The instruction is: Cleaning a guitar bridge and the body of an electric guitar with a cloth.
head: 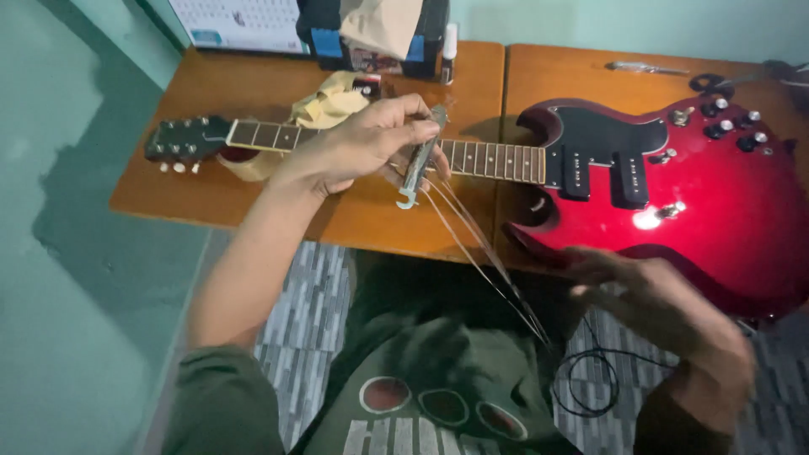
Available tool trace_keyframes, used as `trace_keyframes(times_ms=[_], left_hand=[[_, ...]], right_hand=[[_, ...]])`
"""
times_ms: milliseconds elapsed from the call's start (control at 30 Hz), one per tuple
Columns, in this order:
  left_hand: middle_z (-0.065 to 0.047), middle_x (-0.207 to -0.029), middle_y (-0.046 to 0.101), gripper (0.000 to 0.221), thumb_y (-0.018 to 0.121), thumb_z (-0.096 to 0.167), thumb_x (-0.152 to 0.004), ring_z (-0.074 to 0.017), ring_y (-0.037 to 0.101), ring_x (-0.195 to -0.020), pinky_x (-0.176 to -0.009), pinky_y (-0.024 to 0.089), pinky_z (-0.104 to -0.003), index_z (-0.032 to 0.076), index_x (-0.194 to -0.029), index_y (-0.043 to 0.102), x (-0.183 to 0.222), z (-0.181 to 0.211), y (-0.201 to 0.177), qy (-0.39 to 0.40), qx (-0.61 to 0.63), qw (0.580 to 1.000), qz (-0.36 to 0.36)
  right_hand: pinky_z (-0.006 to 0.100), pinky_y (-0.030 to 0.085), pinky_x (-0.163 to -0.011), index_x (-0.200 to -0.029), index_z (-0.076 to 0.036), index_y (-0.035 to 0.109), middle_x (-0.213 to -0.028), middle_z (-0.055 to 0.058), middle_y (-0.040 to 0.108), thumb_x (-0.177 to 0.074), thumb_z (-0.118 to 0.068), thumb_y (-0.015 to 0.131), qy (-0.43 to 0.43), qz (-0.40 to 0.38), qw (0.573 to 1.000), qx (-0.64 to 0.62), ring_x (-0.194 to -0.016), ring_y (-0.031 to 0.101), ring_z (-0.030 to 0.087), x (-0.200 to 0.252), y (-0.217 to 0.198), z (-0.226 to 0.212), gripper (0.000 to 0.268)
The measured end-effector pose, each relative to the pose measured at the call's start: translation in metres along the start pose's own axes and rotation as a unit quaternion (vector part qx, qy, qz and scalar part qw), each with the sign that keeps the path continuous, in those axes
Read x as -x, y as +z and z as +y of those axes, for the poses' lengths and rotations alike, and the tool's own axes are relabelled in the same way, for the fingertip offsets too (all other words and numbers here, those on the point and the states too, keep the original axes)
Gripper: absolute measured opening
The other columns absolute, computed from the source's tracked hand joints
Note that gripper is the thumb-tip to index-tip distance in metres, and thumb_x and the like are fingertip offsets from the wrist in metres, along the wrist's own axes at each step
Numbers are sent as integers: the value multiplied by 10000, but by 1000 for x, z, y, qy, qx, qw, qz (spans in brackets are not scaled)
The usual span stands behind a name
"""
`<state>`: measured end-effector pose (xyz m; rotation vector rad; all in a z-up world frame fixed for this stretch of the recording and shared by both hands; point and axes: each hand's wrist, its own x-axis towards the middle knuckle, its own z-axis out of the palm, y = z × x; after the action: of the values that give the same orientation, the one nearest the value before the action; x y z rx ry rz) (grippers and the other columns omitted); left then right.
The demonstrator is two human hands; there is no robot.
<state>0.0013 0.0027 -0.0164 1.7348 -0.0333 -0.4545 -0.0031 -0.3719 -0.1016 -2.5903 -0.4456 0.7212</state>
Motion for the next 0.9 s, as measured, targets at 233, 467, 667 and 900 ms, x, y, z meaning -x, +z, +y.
trace_keyframes(times_ms=[233,467,667,900], left_hand=[[-118,-965,770,307,544,249,-1026,-103,570,-610,-524,452,-206,65,-1267,592,-48,-31,17,-44,104,993,34],[-173,-990,715,406,795,343,-910,-207,709,-813,-719,623,-371,0,-1122,744,-72,-84,68,79,416,897,128],[-133,-1168,712,447,779,422,-969,-293,732,-1001,-854,624,-488,41,-1177,674,-100,-126,110,138,647,734,155],[-86,-1144,754,687,561,738,-989,-200,718,-998,-880,567,-323,111,-1213,731,-81,-77,90,135,707,668,190]], right_hand=[[325,605,-832,-1339,-97,665,-1218,100,749,-717,-120,929,-342,273,899,11,-920,696,180,-34,-52,-90,677],[388,613,-727,-1207,-161,742,-1125,53,695,-864,-194,821,-338,166,916,-139,-978,728,265,-125,-47,-124,353],[357,589,-812,-1138,-159,774,-1175,61,734,-843,-89,823,-306,143,916,-217,-989,707,184,-126,-48,-137,307],[471,559,-897,-1349,65,611,-1125,226,698,-908,-143,677,-367,57,856,-360,-988,666,283,-155,-41,-156,492]])
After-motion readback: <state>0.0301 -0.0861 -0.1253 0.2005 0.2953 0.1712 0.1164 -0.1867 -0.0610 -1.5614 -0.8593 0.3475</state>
